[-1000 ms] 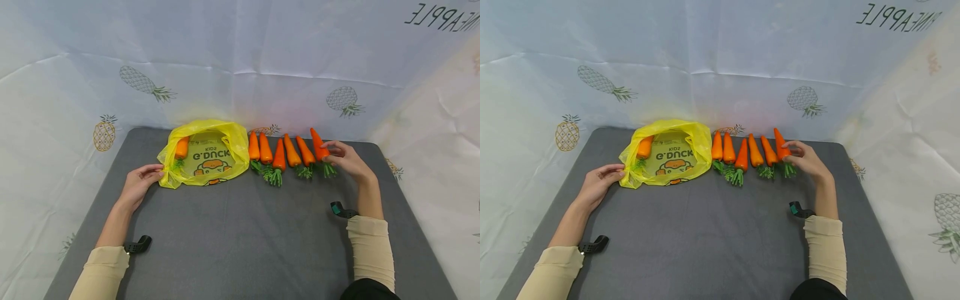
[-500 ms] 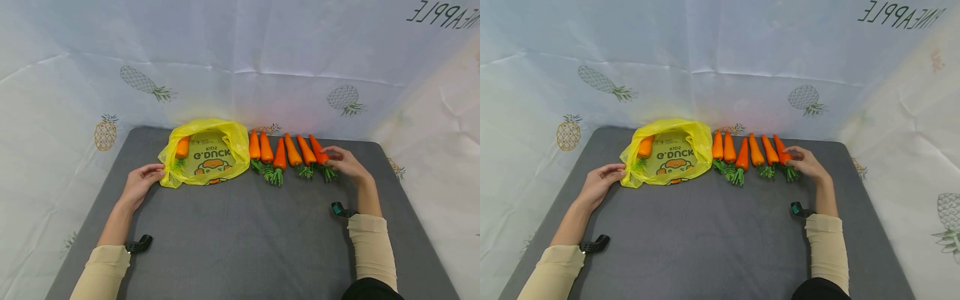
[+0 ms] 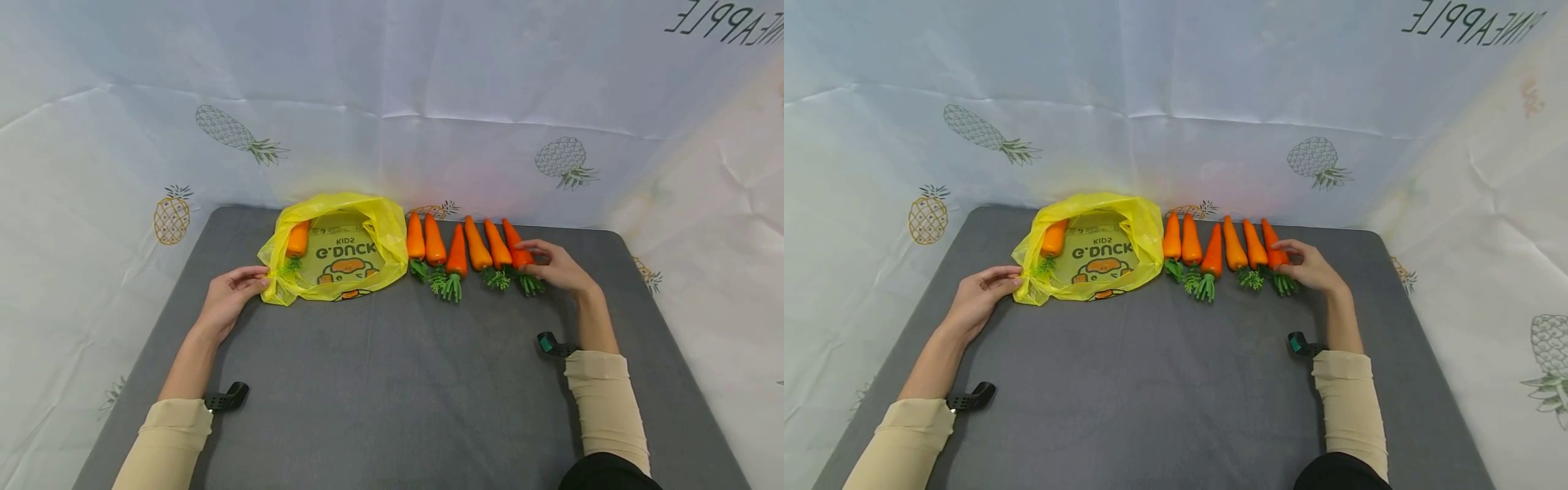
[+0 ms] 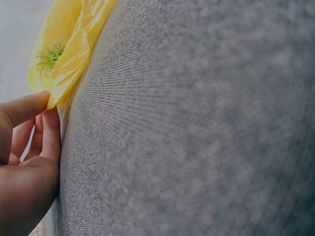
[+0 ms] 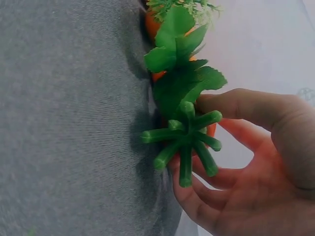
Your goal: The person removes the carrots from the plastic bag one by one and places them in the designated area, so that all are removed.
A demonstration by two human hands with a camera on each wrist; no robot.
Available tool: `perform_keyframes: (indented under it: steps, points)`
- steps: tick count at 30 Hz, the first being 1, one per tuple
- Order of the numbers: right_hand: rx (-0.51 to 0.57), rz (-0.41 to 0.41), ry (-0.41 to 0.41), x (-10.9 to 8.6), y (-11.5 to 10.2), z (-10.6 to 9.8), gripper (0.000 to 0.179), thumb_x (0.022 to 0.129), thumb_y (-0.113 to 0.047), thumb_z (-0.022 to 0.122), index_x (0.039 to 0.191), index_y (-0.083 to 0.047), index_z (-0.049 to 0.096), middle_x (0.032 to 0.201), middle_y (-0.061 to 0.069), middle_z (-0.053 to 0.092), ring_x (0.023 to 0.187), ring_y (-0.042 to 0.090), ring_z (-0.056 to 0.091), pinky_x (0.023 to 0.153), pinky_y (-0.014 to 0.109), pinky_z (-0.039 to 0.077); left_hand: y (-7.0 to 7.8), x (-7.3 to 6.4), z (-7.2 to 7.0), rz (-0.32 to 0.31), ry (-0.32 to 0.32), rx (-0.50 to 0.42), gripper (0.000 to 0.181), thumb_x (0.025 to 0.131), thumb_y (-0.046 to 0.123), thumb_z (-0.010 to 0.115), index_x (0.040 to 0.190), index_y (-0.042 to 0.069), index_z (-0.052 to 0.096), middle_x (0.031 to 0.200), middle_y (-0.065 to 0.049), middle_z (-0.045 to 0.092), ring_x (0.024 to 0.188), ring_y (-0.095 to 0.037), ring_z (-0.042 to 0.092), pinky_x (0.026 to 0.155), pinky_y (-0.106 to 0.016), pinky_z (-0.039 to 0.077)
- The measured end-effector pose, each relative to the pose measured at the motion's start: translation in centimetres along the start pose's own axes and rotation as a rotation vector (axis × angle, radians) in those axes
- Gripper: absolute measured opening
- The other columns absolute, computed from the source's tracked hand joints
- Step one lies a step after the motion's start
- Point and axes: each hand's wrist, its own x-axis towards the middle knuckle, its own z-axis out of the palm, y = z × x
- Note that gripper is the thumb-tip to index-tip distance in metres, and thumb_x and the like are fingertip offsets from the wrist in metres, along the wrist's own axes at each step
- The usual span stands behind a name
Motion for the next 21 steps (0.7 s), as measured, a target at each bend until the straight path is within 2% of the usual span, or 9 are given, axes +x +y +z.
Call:
perform_keyframes:
  steps: [6, 13, 17, 20, 21]
  points:
    - [-0.008, 0.0, 0.009, -0.2, -0.6, -0.3, 0.056, 0.109, -0.018, 0.065, 0.161, -0.006, 0.047, 0.166, 0.032, 0.042, 0.139, 0.052, 0.057, 0.085, 0.023, 0.057, 0.1, -0.1, -0.1, 0.0, -0.007, -0.009, 0.05, 0.107, 0.026, 0.072, 0.146, -0.003, 0.061, 0.113, 0.02, 0.068, 0.102, 0.006, 0.066, 0.089, -0.007, 0.055]
    - [-0.024, -0.04, 0.055, -0.7, -1.7, -0.4, 0.054, 0.109, -0.017, 0.066, 0.157, -0.001, 0.049, 0.161, 0.034, 0.047, 0.138, 0.057, 0.057, 0.087, 0.025, 0.06, 0.2, -0.1, -0.1, 0.004, -0.009, -0.013, 0.049, 0.107, 0.025, 0.072, 0.146, -0.003, 0.061, 0.112, 0.021, 0.068, 0.102, 0.006, 0.066, 0.089, -0.007, 0.055]
    - [-0.062, -0.058, 0.095, -0.7, -2.4, -0.2, 0.054, 0.108, -0.018, 0.068, 0.155, 0.002, 0.05, 0.16, 0.034, 0.048, 0.139, 0.057, 0.057, 0.099, 0.047, 0.063, 0.2, -0.1, -0.1, 0.004, -0.011, -0.021, 0.049, 0.107, 0.025, 0.072, 0.146, -0.003, 0.061, 0.112, 0.02, 0.069, 0.102, 0.005, 0.066, 0.089, -0.007, 0.055]
    - [-0.078, -0.062, 0.116, -0.6, -3.0, 0.1, 0.056, 0.109, -0.019, 0.067, 0.157, 0.003, 0.048, 0.16, 0.035, 0.047, 0.141, 0.058, 0.054, 0.108, 0.068, 0.055, 0.2, -0.1, -0.1, 0.001, -0.012, -0.025, 0.05, 0.107, 0.026, 0.072, 0.146, -0.003, 0.061, 0.112, 0.02, 0.069, 0.102, 0.005, 0.066, 0.089, -0.007, 0.056]
    - [-0.077, -0.06, 0.124, -0.5, -3.2, 0.1, 0.056, 0.109, -0.019, 0.067, 0.157, 0.003, 0.048, 0.16, 0.035, 0.046, 0.142, 0.058, 0.053, 0.109, 0.071, 0.052, 0.2, -0.1, -0.1, 0.0, -0.013, -0.026, 0.05, 0.107, 0.026, 0.072, 0.146, -0.003, 0.061, 0.112, 0.02, 0.069, 0.102, 0.005, 0.066, 0.089, -0.008, 0.056]
